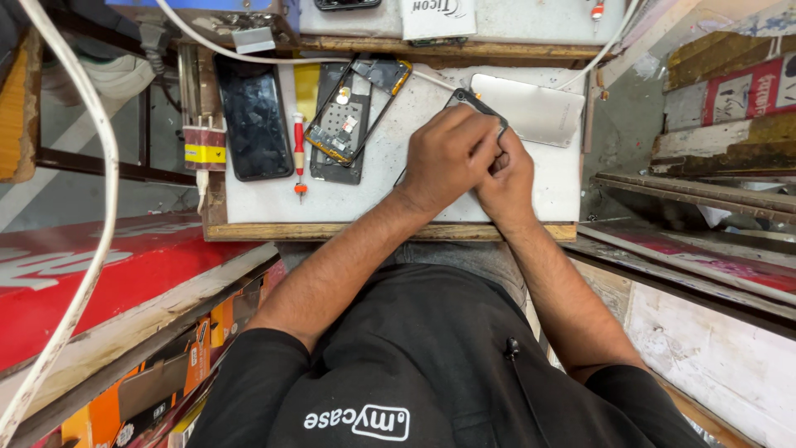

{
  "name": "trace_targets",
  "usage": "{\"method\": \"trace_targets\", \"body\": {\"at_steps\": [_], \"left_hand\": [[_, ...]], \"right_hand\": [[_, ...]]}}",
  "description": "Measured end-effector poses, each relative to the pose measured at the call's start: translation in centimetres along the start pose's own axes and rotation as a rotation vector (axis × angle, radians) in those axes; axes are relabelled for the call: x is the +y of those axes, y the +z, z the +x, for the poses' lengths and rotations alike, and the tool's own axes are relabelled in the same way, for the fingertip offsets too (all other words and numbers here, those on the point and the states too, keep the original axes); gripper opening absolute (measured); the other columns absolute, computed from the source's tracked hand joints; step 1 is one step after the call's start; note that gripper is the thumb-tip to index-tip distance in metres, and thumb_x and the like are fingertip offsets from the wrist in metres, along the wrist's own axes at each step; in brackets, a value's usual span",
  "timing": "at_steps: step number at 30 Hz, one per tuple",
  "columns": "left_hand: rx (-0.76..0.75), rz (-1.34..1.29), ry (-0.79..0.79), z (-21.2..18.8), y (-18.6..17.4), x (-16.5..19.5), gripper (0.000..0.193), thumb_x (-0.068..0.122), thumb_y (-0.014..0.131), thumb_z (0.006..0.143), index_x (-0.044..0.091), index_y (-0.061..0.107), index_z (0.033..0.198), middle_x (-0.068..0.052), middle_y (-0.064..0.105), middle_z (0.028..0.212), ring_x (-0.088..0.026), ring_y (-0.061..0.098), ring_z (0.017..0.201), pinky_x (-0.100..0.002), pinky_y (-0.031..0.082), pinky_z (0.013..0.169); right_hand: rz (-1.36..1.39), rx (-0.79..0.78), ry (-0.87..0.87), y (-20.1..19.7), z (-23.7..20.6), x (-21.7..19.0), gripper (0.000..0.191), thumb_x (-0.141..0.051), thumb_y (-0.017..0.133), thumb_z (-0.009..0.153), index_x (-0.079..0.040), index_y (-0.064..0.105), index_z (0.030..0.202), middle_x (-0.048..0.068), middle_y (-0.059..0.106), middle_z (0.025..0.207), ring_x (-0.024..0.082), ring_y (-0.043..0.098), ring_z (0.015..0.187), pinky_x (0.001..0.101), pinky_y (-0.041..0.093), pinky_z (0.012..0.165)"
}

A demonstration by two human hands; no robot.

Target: The person disassembles a smartphone, removes the screen and internal components, cleans the frame with a cloth, and reassembles the device by reconnecting cables and placing the screen back. The person also handles a second phone and its parts on the workbench.

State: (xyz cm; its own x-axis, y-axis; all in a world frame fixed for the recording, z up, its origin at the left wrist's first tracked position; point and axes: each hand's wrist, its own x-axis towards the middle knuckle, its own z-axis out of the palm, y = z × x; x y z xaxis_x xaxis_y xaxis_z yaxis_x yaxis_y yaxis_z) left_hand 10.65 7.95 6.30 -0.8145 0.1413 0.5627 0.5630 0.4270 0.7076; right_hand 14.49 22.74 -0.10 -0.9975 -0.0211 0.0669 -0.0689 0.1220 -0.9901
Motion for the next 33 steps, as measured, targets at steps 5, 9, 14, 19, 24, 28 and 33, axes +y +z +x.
{"method": "trace_targets", "body": {"at_steps": [5, 9, 14, 19, 24, 28, 33], "left_hand": [[0.058, -0.089, -0.206, 0.3, 0.3, 0.3, 0.008, 0.006, 0.072, 0.092, 0.006, 0.069, 0.099, -0.006, 0.068, 0.090, -0.019, 0.071, 0.074, -0.031, 0.058, 0.063], [0.065, -0.067, -0.226, 0.0, 0.5, 0.5, 0.008, 0.007, 0.072, 0.092, 0.006, 0.069, 0.100, -0.005, 0.068, 0.090, -0.019, 0.071, 0.075, -0.031, 0.058, 0.063], [0.039, -0.216, -0.220, 0.0, -0.4, 0.2, 0.011, 0.007, 0.070, 0.099, 0.006, 0.070, 0.109, -0.006, 0.070, 0.099, -0.016, 0.073, 0.080, -0.026, 0.063, 0.065], [0.083, -0.094, -0.243, -0.2, -2.4, -0.6, 0.012, 0.009, 0.074, 0.098, 0.006, 0.073, 0.110, -0.007, 0.070, 0.098, -0.018, 0.073, 0.083, -0.029, 0.059, 0.067], [0.057, -0.091, -0.234, -0.2, -2.6, -0.7, 0.013, 0.010, 0.074, 0.097, 0.006, 0.073, 0.110, -0.007, 0.071, 0.100, -0.019, 0.074, 0.082, -0.030, 0.061, 0.069], [0.079, -0.055, -0.207, 0.3, -2.2, -0.9, 0.012, 0.010, 0.076, 0.096, 0.006, 0.073, 0.108, -0.007, 0.071, 0.099, -0.021, 0.074, 0.085, -0.031, 0.061, 0.070], [0.064, -0.053, -0.228, 0.5, -1.9, -1.0, 0.010, 0.010, 0.076, 0.095, 0.007, 0.073, 0.105, -0.006, 0.071, 0.097, -0.019, 0.074, 0.080, -0.030, 0.061, 0.069]], "right_hand": [[0.108, -0.002, 0.045, -0.2, 0.4, -0.3, 0.035, -0.002, 0.071, 0.102, 0.002, 0.055, 0.133, -0.002, 0.063, 0.098, 0.000, 0.058, 0.083, 0.0161, 0.049, 0.069], [0.055, -0.004, 0.036, -0.2, 0.3, -0.6, 0.038, -0.002, 0.070, 0.101, 0.002, 0.054, 0.135, -0.001, 0.063, 0.096, 0.000, 0.057, 0.078, 0.0156, 0.047, 0.065], [0.007, 0.005, 0.079, -0.6, 0.4, -0.8, 0.037, 0.001, 0.066, 0.101, 0.002, 0.056, 0.137, 0.002, 0.061, 0.095, 0.003, 0.056, 0.076, 0.0161, 0.047, 0.065], [0.235, -0.049, 0.094, -0.8, 0.2, -1.3, 0.041, 0.000, 0.067, 0.099, 0.001, 0.048, 0.135, 0.006, 0.064, 0.119, 0.010, 0.064, 0.108, 0.0240, 0.055, 0.094], [0.273, -0.076, 0.093, -0.4, 0.5, -1.8, 0.055, -0.005, 0.068, 0.096, 0.001, 0.045, 0.146, 0.009, 0.061, 0.133, 0.014, 0.060, 0.123, 0.0294, 0.050, 0.108], [0.271, -0.084, 0.095, -0.3, 0.7, -1.7, 0.059, -0.005, 0.067, 0.096, 0.003, 0.045, 0.150, 0.011, 0.059, 0.141, 0.017, 0.057, 0.132, 0.0331, 0.047, 0.116], [0.249, -0.090, 0.086, -0.4, 0.6, -1.4, 0.059, -0.004, 0.065, 0.095, 0.004, 0.045, 0.150, 0.011, 0.059, 0.140, 0.018, 0.057, 0.132, 0.0337, 0.047, 0.116]]}}
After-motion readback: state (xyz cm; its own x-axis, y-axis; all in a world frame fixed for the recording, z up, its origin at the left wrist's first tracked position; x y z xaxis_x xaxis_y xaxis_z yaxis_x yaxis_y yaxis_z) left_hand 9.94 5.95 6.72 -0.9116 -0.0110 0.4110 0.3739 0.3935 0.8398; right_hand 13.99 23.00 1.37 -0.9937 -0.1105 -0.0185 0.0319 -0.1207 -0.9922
